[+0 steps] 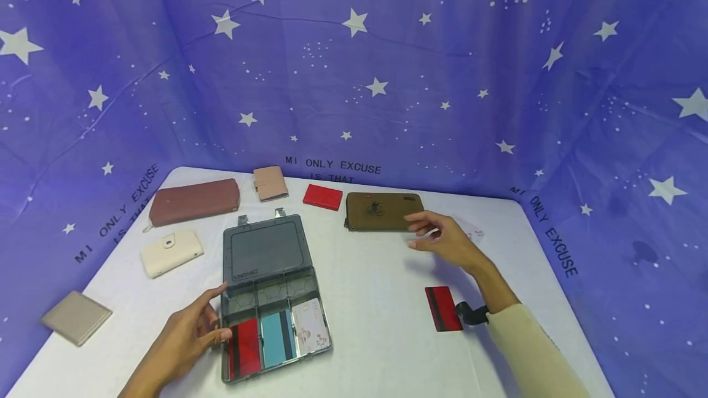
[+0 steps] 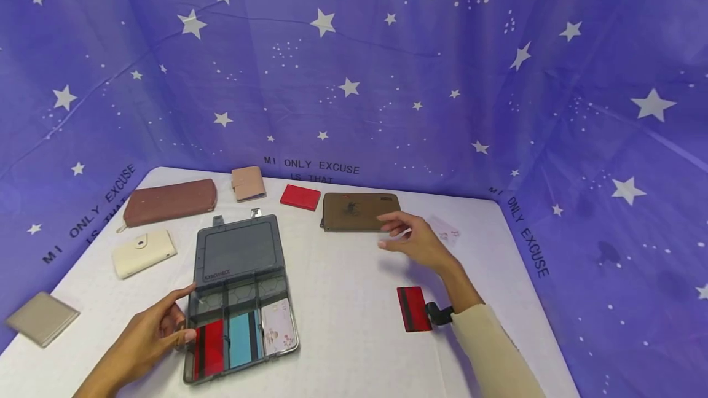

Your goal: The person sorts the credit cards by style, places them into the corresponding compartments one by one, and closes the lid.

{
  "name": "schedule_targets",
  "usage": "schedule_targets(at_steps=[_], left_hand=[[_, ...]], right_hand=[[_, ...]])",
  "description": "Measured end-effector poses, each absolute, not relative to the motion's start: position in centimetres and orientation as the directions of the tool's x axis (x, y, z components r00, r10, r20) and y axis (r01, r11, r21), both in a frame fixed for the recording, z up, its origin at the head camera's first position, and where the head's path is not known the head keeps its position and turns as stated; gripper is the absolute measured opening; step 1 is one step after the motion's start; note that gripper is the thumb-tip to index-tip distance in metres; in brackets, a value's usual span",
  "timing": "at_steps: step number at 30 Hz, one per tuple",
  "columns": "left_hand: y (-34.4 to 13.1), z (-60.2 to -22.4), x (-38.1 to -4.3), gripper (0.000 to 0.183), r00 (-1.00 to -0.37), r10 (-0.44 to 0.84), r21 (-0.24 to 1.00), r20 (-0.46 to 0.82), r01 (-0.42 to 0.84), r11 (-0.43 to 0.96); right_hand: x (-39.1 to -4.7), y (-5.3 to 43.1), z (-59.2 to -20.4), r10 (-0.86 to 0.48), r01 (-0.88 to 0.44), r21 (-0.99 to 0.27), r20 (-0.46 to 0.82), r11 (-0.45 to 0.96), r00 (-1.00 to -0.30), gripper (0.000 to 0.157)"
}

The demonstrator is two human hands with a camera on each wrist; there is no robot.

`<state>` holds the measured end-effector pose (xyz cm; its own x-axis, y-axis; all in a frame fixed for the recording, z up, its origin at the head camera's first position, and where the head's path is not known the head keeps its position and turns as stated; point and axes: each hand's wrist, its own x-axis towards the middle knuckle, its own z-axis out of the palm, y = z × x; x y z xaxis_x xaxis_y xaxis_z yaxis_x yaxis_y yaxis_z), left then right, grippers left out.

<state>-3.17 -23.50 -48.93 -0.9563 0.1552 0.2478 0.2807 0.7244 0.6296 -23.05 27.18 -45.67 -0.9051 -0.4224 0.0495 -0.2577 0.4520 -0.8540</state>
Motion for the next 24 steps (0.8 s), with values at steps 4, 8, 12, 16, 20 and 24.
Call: schedule_targets(at_steps=[4, 8, 12, 16, 20, 24], left_hand=[[-23.5, -49.0, -3.2, 0.077, -0.952, 0.159, 0.635, 0.261, 0.293, 0.715], [-23.5, -48.9, -3.2, 0.077, -0.953, 0.156, 0.639, 0.261, 0.292, 0.711], [-23.5, -48.9, -3.2, 0.077, -0.956, 0.152, 0.645, 0.249, 0.281, 0.711], [-23.5, -48.9, -3.2, 0.077, -0.960, 0.152, 0.646, 0.237, 0.272, 0.713], [-23.5, -49.0, -3.3, 0.077, -0.962, 0.152, 0.646, 0.228, 0.266, 0.716], [-23.6, -49.0, -3.3, 0.078, -0.966, 0.147, 0.649, 0.215, 0.254, 0.717]], right_hand=[[-24.8, 31.1, -46.3, -0.323, -0.218, -0.800, 0.032, 0.559, -0.946, 0.062], [-26.0, 33.7, -47.0, -0.202, -0.159, -0.714, 0.024, 0.682, -0.979, 0.062], [-26.7, 35.1, -47.6, -0.090, -0.088, -0.626, 0.029, 0.775, -0.996, 0.060], [-27.1, 35.7, -48.0, -0.018, -0.029, -0.552, 0.024, 0.833, -1.000, 0.061], [-27.1, 35.7, -48.0, 0.039, 0.049, -0.521, -0.029, 0.852, -0.999, 0.058], [-26.9, 35.5, -47.8, 0.068, 0.094, -0.518, -0.069, 0.850, -0.995, 0.055]])
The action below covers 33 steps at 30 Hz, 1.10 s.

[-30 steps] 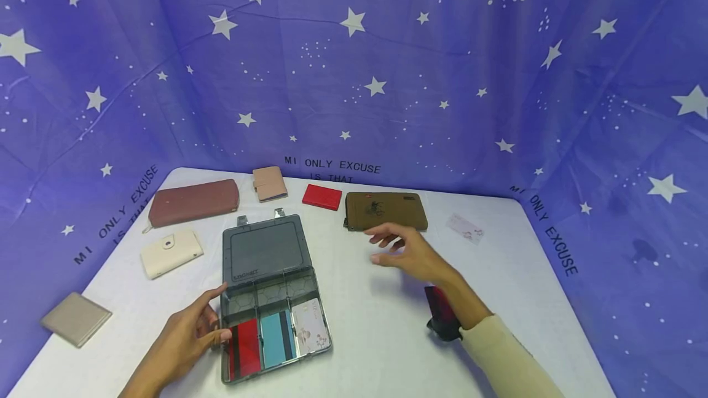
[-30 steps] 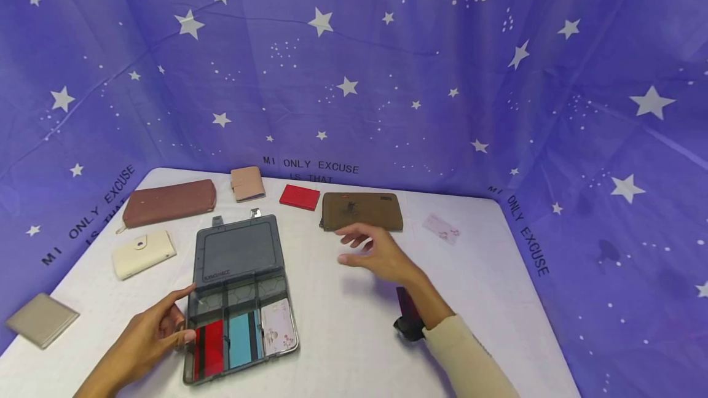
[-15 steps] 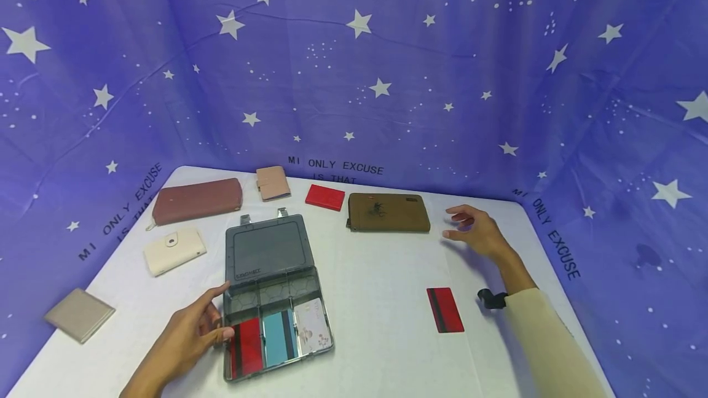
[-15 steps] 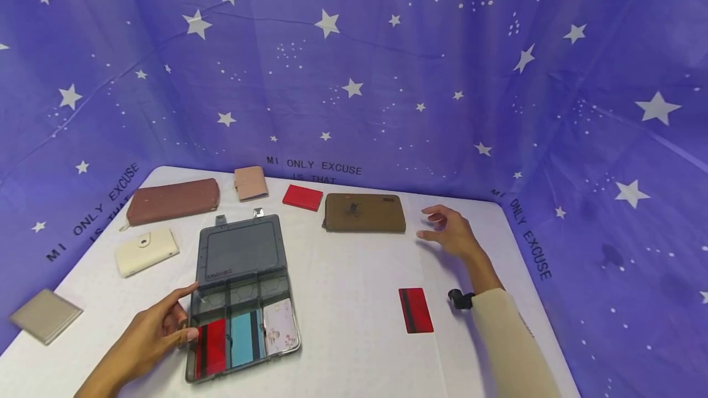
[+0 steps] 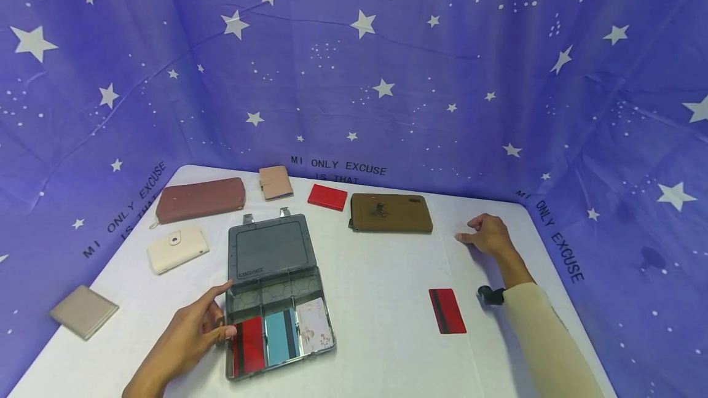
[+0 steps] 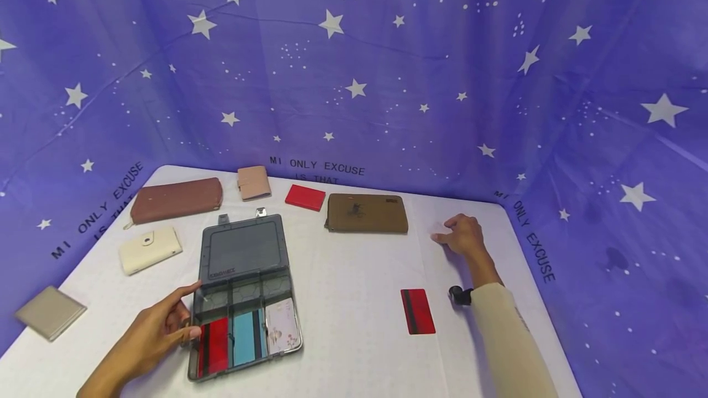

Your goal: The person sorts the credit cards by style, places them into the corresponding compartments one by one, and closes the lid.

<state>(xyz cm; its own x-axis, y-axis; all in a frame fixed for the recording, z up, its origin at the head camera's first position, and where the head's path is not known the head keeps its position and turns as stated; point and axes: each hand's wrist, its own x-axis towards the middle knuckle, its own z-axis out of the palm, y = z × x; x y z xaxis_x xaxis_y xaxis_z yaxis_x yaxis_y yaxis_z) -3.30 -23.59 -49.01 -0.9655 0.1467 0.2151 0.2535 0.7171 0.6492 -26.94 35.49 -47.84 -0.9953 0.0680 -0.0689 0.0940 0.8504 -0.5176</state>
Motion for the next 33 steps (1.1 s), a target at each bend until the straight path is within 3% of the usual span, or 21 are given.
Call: schedule_targets(at_steps=[8, 14, 23, 28, 33], left_hand=[[-23.6, -48.9, -3.3, 0.077, -0.958, 0.151, 0.647, 0.244, 0.276, 0.711], [-23.6, -48.9, -3.3, 0.077, -0.957, 0.152, 0.645, 0.246, 0.278, 0.712], [-23.5, -48.7, -3.1, 0.077, -0.960, 0.149, 0.636, 0.238, 0.270, 0.723], [-23.5, -48.7, -3.2, 0.077, -0.959, 0.150, 0.632, 0.242, 0.273, 0.725], [-23.5, -48.9, -3.2, 0.077, -0.958, 0.153, 0.633, 0.243, 0.276, 0.724]], right_hand=[[-26.4, 35.0, -47.8, -0.027, -0.043, -0.574, 0.036, 0.817, -0.999, 0.033], [-25.7, 33.7, -46.8, -0.051, -0.168, -0.616, 0.203, 0.770, -0.978, 0.046], [-22.8, 27.4, -43.0, -0.088, -0.417, -0.729, 0.444, 0.543, -0.892, 0.043], [-20.0, 22.4, -40.9, -0.200, -0.496, -0.757, 0.456, 0.425, -0.867, 0.041], [-18.4, 18.8, -42.2, -0.323, -0.512, -0.776, 0.410, 0.369, -0.853, 0.039]])
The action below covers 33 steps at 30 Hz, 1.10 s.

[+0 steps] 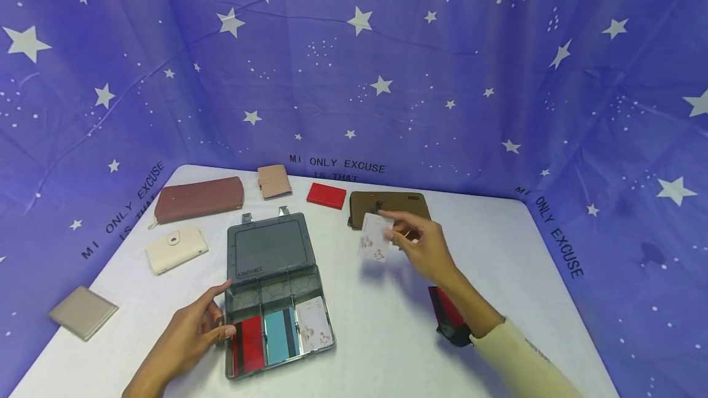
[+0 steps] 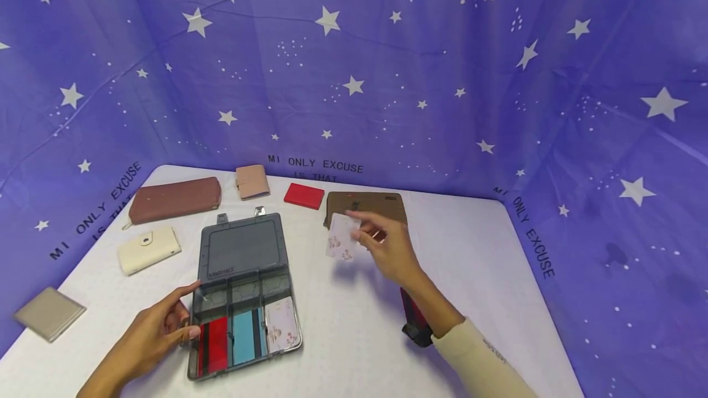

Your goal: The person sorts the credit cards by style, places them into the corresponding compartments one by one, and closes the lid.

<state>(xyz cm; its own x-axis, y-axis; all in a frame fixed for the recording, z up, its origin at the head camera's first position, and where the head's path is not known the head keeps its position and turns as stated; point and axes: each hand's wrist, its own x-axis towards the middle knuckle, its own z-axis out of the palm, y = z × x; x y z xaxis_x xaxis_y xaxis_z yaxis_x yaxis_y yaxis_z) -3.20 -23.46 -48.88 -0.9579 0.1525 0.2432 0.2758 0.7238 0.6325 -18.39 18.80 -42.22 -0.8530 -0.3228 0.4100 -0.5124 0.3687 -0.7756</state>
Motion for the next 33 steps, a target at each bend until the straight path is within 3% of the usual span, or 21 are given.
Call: schedule_targets(at_steps=[10, 13, 18, 25, 28, 30, 33], left_hand=[[-23.5, -48.8, -3.3, 0.077, -0.960, 0.152, 0.631, 0.235, 0.270, 0.728], [-23.5, -48.8, -3.3, 0.077, -0.961, 0.149, 0.634, 0.233, 0.266, 0.726], [-23.4, -49.0, -3.3, 0.076, -0.958, 0.149, 0.633, 0.244, 0.273, 0.724], [-23.4, -48.8, -3.2, 0.077, -0.961, 0.144, 0.633, 0.234, 0.263, 0.728], [-23.4, -48.8, -3.2, 0.077, -0.962, 0.142, 0.633, 0.233, 0.261, 0.729], [-23.4, -48.9, -3.2, 0.077, -0.963, 0.142, 0.635, 0.229, 0.258, 0.728], [-23.4, -49.0, -3.2, 0.077, -0.964, 0.141, 0.642, 0.225, 0.255, 0.723]], right_hand=[[-14.2, 12.3, -44.0, -0.587, -0.483, -0.794, 0.203, 0.370, -0.783, 0.036], [-13.5, 10.8, -44.7, -0.614, -0.507, -0.774, 0.199, 0.379, -0.764, 0.036], [-12.6, 9.2, -45.8, -0.625, -0.611, -0.637, 0.248, 0.470, -0.740, 0.032], [-11.5, 8.6, -46.8, -0.683, -0.722, -0.290, 0.239, 0.629, -0.691, 0.016], [-11.0, 8.6, -47.2, -0.722, -0.755, -0.169, 0.223, 0.633, -0.655, 0.019], [-10.8, 8.8, -47.4, -0.743, -0.770, -0.134, 0.202, 0.624, -0.638, 0.025], [-10.6, 9.4, -47.2, -0.743, -0.757, -0.216, 0.159, 0.616, -0.650, 0.030]])
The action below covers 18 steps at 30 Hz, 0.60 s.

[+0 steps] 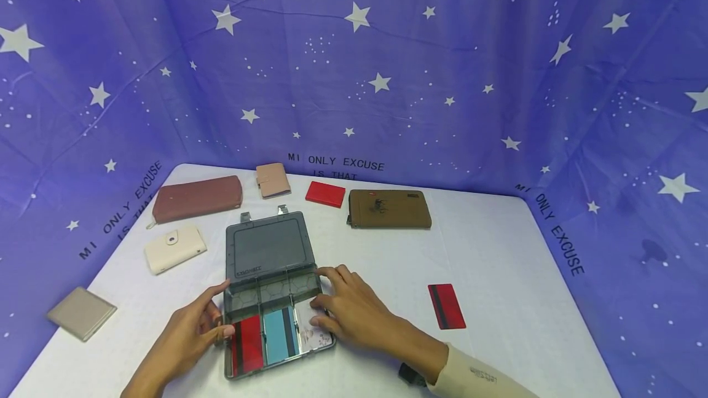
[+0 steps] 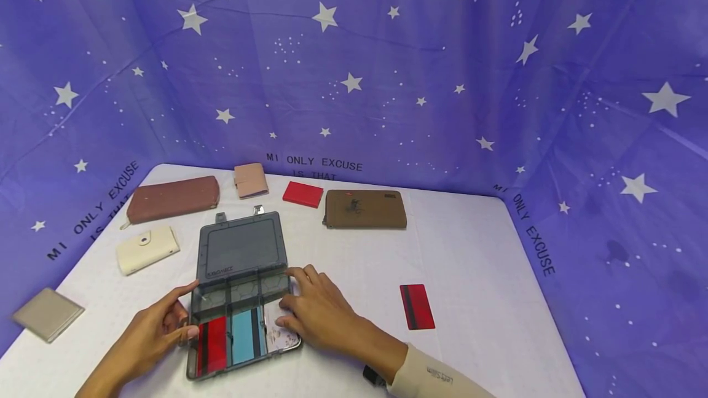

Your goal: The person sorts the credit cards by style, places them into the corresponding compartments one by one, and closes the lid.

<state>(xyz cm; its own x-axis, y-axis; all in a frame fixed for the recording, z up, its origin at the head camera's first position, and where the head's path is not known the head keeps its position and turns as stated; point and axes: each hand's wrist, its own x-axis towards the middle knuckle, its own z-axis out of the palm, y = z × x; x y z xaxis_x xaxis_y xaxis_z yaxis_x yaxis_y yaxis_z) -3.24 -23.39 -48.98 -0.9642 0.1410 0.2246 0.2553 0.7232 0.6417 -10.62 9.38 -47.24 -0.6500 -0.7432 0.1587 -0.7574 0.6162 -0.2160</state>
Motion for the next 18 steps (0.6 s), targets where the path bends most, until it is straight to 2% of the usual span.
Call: schedule_targets(at_steps=[5, 10, 13, 18], left_hand=[[-23.4, -48.9, -3.3, 0.077, -0.963, 0.145, 0.645, 0.226, 0.260, 0.719], [-23.5, -48.9, -3.3, 0.077, -0.962, 0.147, 0.643, 0.231, 0.265, 0.719], [-23.6, -48.9, -3.3, 0.077, -0.959, 0.150, 0.636, 0.238, 0.271, 0.722], [-23.5, -49.0, -3.3, 0.077, -0.959, 0.149, 0.637, 0.240, 0.271, 0.722]], right_hand=[[-11.0, 11.7, -46.5, -0.705, -0.672, -0.430, 0.107, 0.603, -0.701, 0.039], [-11.8, 16.1, -46.0, -0.654, -0.568, -0.556, 0.057, 0.607, -0.754, 0.052], [-12.2, 19.5, -45.8, -0.611, -0.516, -0.584, 0.042, 0.627, -0.790, 0.061], [-12.9, 25.3, -45.7, -0.492, -0.412, -0.516, -0.022, 0.752, -0.870, 0.077]])
